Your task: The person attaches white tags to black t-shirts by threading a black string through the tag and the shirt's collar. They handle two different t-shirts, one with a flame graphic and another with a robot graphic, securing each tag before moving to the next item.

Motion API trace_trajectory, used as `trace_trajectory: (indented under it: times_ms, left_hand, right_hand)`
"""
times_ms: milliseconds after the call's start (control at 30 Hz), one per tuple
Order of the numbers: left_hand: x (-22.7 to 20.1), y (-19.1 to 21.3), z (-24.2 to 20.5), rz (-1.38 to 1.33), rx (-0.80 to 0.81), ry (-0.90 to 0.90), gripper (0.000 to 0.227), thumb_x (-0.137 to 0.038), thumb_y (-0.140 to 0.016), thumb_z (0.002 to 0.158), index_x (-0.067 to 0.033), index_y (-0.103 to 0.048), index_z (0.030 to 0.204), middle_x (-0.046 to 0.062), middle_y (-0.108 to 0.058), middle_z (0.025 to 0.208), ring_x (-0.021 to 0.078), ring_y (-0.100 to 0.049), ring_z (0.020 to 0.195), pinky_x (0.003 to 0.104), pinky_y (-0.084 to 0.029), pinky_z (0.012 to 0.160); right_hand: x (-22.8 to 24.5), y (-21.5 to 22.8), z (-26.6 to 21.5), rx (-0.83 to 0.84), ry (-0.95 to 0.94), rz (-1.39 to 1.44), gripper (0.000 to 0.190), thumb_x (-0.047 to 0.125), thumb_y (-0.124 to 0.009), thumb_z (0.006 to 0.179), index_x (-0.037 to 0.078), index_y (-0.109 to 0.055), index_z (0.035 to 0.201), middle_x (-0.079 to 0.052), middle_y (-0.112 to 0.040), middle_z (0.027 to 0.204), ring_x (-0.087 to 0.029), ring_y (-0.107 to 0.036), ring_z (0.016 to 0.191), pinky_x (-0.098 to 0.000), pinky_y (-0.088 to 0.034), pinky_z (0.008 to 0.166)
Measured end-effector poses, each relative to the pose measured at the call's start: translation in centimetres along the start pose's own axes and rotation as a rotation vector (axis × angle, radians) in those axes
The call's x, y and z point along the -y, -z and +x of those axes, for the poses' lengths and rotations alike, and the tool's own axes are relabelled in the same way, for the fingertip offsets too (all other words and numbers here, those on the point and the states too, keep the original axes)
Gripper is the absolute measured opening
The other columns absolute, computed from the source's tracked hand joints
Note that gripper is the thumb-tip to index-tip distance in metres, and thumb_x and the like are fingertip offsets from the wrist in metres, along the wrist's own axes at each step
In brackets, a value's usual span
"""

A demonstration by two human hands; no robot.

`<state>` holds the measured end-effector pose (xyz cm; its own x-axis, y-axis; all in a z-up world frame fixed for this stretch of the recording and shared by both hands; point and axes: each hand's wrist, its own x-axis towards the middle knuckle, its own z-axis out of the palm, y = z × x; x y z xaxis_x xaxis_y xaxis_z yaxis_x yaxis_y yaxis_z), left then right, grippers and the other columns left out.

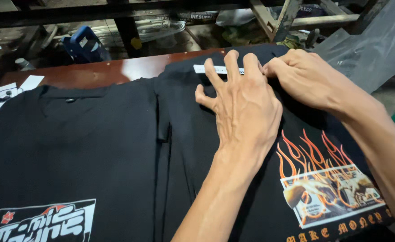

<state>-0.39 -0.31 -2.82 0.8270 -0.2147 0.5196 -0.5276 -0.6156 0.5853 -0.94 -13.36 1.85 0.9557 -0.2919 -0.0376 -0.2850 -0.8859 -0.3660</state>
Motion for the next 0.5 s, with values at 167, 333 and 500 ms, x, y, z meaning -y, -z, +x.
trace_trajectory:
  times_ms: [167, 333, 500]
  left_hand:
    - [0.9, -0.5, -1.1, 0.095, -0.057, -0.020, 0.019, -0.016, -0.059, 0.081, -0.0206, -0.066, 0.098, 0.011, -0.056, 0.120, 0.0461, -0.050, 0.106, 0.073, -0.036, 0.085]
    - [2.0, 0.2, -1.5, 0.144, -0.086, -0.070, 0.015, -0.024, -0.063, 0.084, -0.0248, -0.068, 0.098, 0.011, -0.053, 0.113, 0.0406, -0.048, 0.097, 0.067, -0.036, 0.078]
    - [2.4, 1.1, -1.2, 0.146, -0.064, -0.022, 0.042, -0.036, -0.075, 0.077, -0.0103, -0.063, 0.107, 0.013, -0.059, 0.107, 0.0369, -0.055, 0.102, 0.060, -0.038, 0.073]
  right_hand:
    - [0.1, -1.2, -1.2, -0.088, 0.051, -0.003, 0.023, 0.029, -0.051, 0.095, 0.014, -0.047, 0.079, -0.002, -0.046, 0.072, -0.019, -0.040, 0.072, -0.0375, -0.035, 0.068]
    - [1.2, -1.6, -1.8, -0.133, -0.045, 0.030, 0.020, 0.027, -0.059, 0.092, 0.014, -0.069, 0.081, 0.001, -0.067, 0.066, -0.016, -0.052, 0.066, -0.0336, -0.042, 0.070]
    - [0.7, -0.9, -2.8, -0.246, 0.171, 0.160, 0.006, 0.018, -0.082, 0.085, 0.018, -0.087, 0.090, 0.003, -0.077, 0.071, -0.001, -0.061, 0.069, -0.0209, -0.043, 0.061]
